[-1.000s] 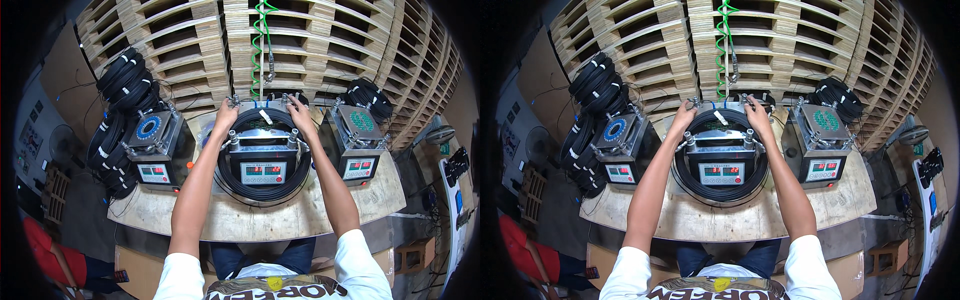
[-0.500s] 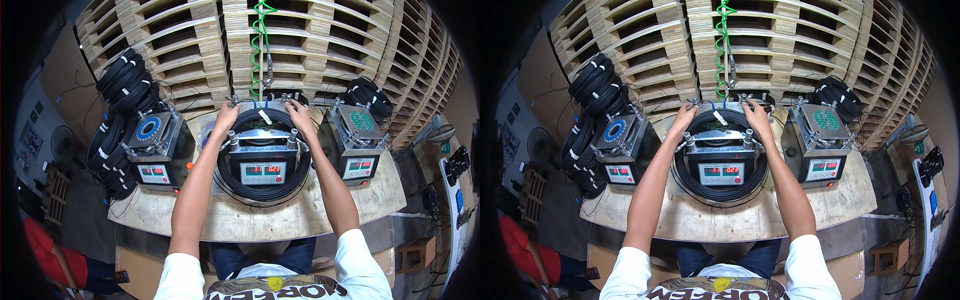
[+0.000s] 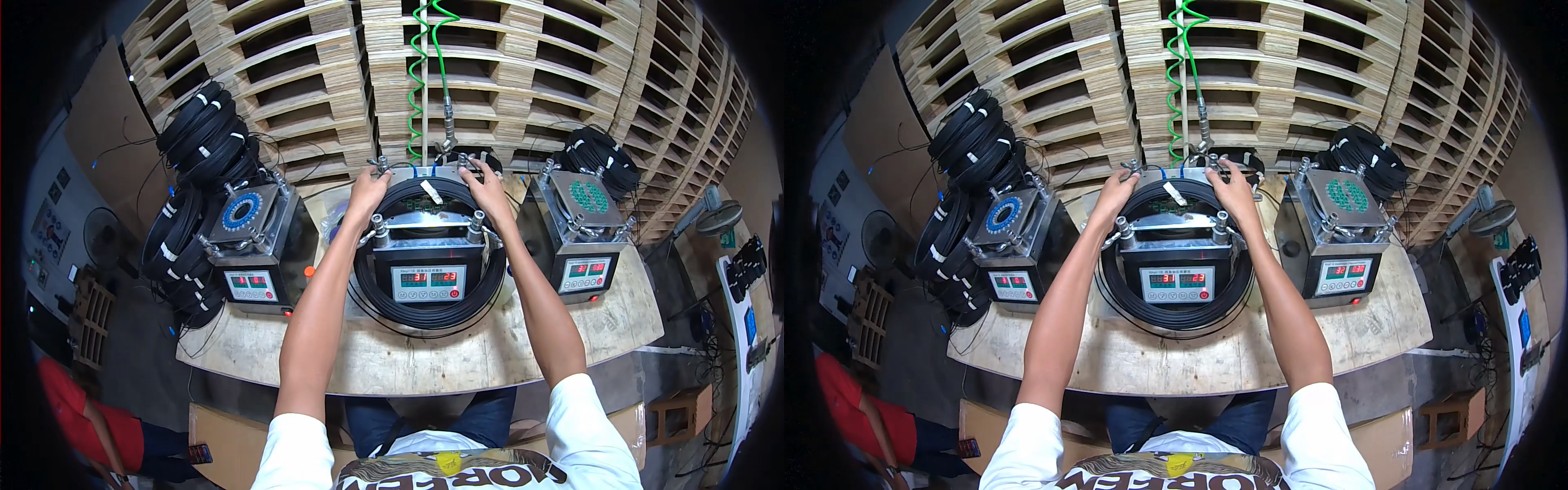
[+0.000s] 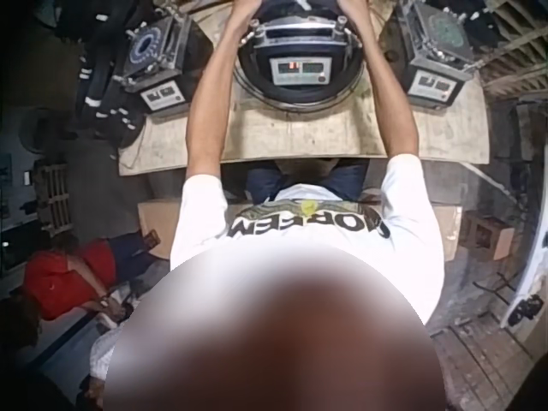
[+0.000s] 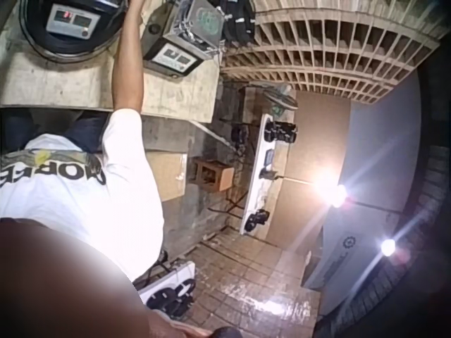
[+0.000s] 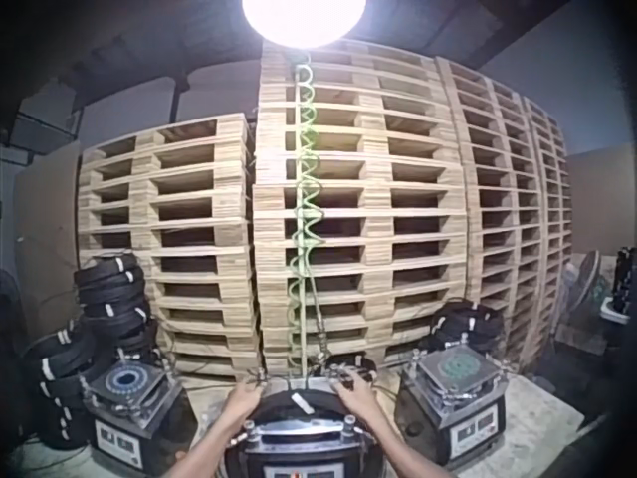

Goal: Operating industrial machinery to test and process optical fiber cables, including using a compressed air nozzle.

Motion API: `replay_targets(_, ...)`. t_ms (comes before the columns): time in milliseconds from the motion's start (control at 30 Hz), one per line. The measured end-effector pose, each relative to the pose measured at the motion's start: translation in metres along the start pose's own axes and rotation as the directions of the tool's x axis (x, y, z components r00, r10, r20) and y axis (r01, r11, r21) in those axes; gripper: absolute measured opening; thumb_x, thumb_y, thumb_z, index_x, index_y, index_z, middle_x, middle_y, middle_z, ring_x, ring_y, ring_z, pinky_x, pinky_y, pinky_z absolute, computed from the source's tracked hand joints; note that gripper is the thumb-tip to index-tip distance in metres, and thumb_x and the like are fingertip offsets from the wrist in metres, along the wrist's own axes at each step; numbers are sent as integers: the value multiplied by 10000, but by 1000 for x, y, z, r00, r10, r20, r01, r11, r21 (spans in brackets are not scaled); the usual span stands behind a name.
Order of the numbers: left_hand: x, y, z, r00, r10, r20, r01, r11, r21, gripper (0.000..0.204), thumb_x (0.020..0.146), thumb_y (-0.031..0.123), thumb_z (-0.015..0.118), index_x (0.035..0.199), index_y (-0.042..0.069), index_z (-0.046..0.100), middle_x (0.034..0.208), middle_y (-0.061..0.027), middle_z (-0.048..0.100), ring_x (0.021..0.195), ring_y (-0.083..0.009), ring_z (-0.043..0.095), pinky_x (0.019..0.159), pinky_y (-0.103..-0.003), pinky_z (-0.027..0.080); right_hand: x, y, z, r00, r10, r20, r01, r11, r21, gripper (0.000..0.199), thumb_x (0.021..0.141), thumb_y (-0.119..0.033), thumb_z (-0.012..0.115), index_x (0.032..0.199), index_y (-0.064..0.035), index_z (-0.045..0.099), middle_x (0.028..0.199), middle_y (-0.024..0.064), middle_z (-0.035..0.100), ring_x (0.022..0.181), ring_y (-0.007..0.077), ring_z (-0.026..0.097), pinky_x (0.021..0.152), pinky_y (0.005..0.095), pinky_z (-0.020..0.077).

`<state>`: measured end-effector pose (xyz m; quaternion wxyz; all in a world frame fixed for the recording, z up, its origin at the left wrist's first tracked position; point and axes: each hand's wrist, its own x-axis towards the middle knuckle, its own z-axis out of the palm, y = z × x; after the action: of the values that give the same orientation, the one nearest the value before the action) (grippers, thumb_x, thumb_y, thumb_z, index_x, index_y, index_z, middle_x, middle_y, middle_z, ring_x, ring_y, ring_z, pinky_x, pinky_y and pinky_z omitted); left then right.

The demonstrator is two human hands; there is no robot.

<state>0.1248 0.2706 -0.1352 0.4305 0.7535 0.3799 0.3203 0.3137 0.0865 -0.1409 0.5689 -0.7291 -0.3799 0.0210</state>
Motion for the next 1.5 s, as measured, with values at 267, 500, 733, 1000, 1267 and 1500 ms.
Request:
replay_targets(267,-1,-4,-1,1000,-23,-4,23,1000,-7,660,884,396,637,1374,-22,495,1290,-270,596,1248,-362,556,1041,-378,413,-3,-9,-4,990,86,111,-87,996,6,590,864,-472,653,1207,9,641,1103,253,683,1088,332,646,949,374,463)
replay_targets(500,1,-6,-3,995,-32,-91,38,997,61,693,876,372,662,1408,-15,444,1337,-274,559,1268,-366,539,1055,-391,408,-3,-5,2,998,-2,62,-2,998,67,618,875,-458,644,1296,-9,595,1247,266,625,1186,362,602,1018,376,433)
replay_targets(733,-7,6,-1,999,-47,-3,47,999,16,636,922,375,623,1404,-10,466,1307,-230,582,1226,-293,542,1036,-360,392,2,4,0,998,40,49,-41,999,6,604,881,-456,629,1289,-11,600,1247,251,630,1174,367,607,999,388,450)
replay_targets(1000,3,-8,-1,999,-34,29,36,995,-90,641,898,368,639,1359,-50,487,1287,-266,593,1223,-330,571,1032,-365,415,3,4,0,996,-1,91,-2,999,41,549,896,-404,620,1283,-15,613,1249,238,634,1201,338,594,1022,365,428)
replay_targets(1267,9,-11,2,999,-22,-32,21,1000,-23,667,915,361,653,1416,-25,442,1275,-225,606,1192,-282,569,1010,-351,418,8,14,5,993,21,119,-38,990,137,573,896,-397,623,1328,-22,575,1276,250,614,1216,357,579,1033,369,418)
replay_targets(1500,-1,-2,1,1000,-30,-7,30,998,-56,675,904,387,641,1395,-38,455,1311,-273,577,1258,-352,543,1056,-375,396,5,10,3,998,36,42,-35,999,-21,522,888,-399,624,1242,-16,633,1199,233,660,1134,357,628,974,377,461)
